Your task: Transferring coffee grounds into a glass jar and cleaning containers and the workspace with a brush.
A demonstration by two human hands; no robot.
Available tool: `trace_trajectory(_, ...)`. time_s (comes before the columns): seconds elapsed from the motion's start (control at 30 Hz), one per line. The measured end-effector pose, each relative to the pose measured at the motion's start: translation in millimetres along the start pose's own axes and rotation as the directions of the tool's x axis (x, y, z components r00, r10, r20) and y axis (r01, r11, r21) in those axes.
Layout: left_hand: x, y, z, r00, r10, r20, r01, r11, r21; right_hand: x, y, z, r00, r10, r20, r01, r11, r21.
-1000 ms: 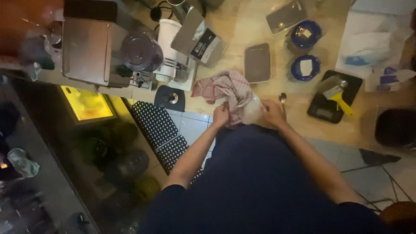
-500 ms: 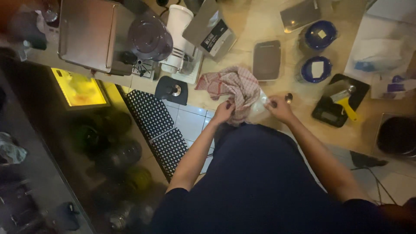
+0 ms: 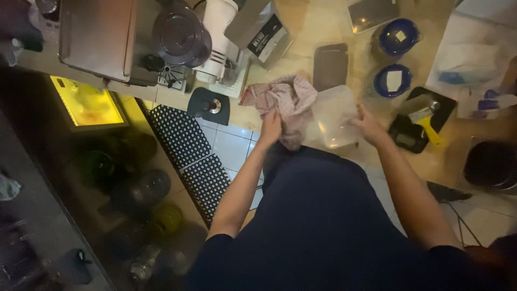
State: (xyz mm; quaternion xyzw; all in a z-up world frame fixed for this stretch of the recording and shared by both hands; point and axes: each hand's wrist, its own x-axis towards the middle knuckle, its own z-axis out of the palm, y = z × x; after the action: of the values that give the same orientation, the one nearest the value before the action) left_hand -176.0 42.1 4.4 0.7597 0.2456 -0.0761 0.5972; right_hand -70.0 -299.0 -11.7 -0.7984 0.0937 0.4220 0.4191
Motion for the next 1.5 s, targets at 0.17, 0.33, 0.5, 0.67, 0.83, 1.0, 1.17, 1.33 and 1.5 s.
trace_trajectory(0.17, 25.2, 16.7, -27.5, 0.969, 0.149, -0.196, -0.135, 0.987, 0.084, -30.4, -18.1, -7.2, 0.923, -0.359, -0.14, 0.384, 0.827, 0.411)
trace_trajectory(0.33, 16.8, 111.3, -43.5, 0.959, 0.201, -0.2, -0.169, 0.971, 0.168, -71.2, -74.5, -4.6, 0.867, -0.397, -0.3, 0.498, 0.678, 0.542)
trace_trajectory(0.5, 8.9, 130.9, -27.0, 0.976, -0.09, 0.199, -0.055, 0.781, 0.622, -91.9, -101.6, -5.0, 0.889, -0.245, -0.387, 0.36, 0.896, 0.259)
trace_trajectory(0.67, -22.8, 163.5, 20.0, 0.932, 0.117, 0.344, -0.191, 0.963, 0.19, -47.4, -52.4, 9.1, 0.962, -0.106, -0.25, 0.232, 0.799, 0.554)
trace_trajectory(0.83, -34.1, 145.0, 56.5, 0.937, 0.173, 0.305, -0.192, 0.981, 0.032, -40.9, -45.4, 32.5, 0.952, -0.148, -0.267, 0.237, 0.91, 0.34)
trace_trajectory(1.0, -25.7, 92.1, 82.3, 0.956, 0.222, 0.193, -0.205, 0.973, -0.103, -16.2, -25.9, 56.1, 0.724, -0.539, -0.431, 0.684, 0.64, 0.349)
trace_trajectory(1.17, -12.5, 103.6, 84.7, 0.977, 0.193, 0.085, -0.199, 0.978, 0.064, -73.5, -113.6, 28.7, 0.681, -0.54, -0.495, 0.616, 0.787, -0.011)
trace_trajectory(1.33, 11.8, 91.3, 96.6, 0.999, -0.027, 0.02, 0.023, 0.984, 0.179, -45.8, -110.4, 11.9, 0.706, -0.546, -0.451, 0.549, 0.824, -0.14)
trace_trajectory(1.5, 27.2, 92.0, 101.6, 0.993, 0.118, -0.03, -0.113, 0.984, 0.141, -27.3, -112.2, 6.1, 0.766, -0.499, -0.405, 0.494, 0.86, -0.126)
